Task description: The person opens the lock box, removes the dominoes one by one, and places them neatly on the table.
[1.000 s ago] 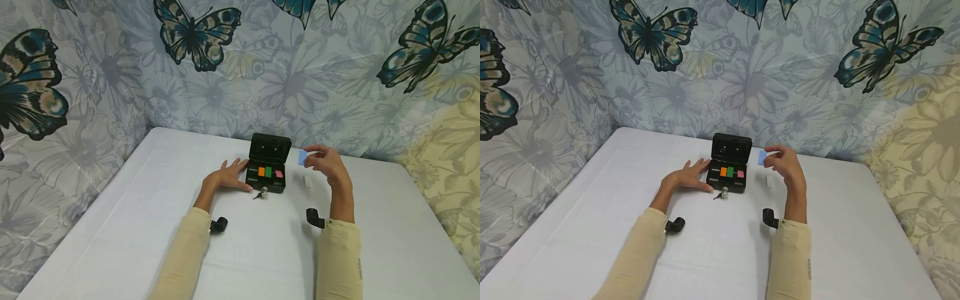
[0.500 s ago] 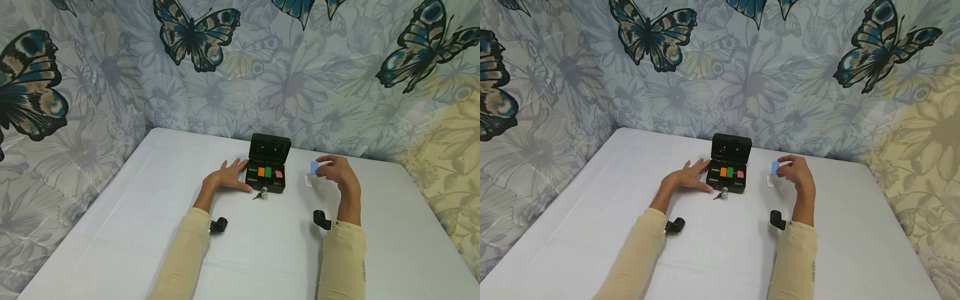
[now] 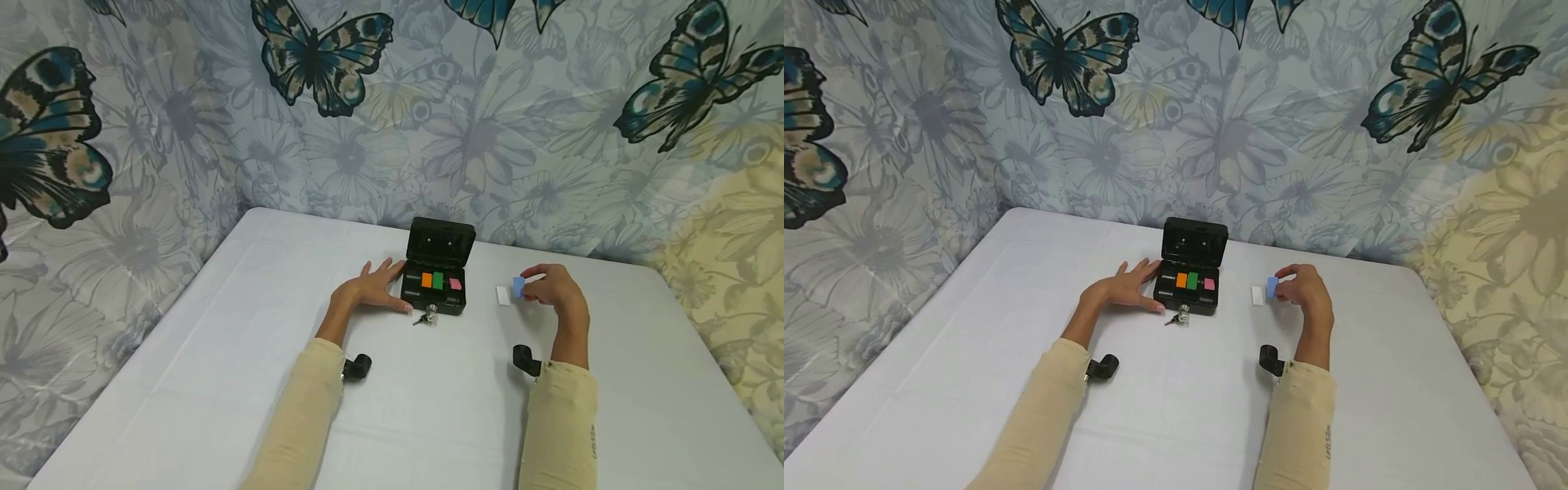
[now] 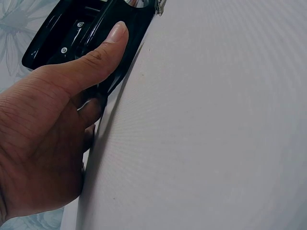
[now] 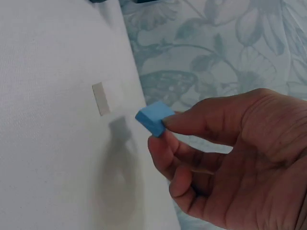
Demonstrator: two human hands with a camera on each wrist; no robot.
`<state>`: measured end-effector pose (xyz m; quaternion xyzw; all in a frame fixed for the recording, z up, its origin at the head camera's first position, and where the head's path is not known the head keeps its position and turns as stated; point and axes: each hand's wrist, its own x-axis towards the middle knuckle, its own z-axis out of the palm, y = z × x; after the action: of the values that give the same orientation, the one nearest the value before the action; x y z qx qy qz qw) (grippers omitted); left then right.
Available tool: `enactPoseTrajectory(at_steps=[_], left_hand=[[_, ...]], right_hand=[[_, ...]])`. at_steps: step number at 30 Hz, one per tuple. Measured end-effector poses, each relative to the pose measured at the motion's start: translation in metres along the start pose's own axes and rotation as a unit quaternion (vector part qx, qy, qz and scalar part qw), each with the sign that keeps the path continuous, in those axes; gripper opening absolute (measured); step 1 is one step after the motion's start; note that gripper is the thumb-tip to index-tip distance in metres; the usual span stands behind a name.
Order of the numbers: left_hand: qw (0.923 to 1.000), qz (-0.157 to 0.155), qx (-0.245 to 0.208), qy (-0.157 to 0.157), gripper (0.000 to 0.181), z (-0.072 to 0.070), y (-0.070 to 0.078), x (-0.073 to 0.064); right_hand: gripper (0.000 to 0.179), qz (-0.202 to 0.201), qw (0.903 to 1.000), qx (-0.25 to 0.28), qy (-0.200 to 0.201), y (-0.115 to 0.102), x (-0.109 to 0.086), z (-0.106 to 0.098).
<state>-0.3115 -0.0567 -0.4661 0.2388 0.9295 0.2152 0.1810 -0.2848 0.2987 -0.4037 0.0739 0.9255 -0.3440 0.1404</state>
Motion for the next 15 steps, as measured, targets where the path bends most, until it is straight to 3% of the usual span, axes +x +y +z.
enactPoseTrajectory(at_steps=[15], left_hand=[[1.0,0.002,0.0,0.001,0.107,-0.0005,0.0003,-0.0002]], right_hand=[[0.048,-0.002,0.9979,-0.062,-0.017,0.0062,0.009,0.007]])
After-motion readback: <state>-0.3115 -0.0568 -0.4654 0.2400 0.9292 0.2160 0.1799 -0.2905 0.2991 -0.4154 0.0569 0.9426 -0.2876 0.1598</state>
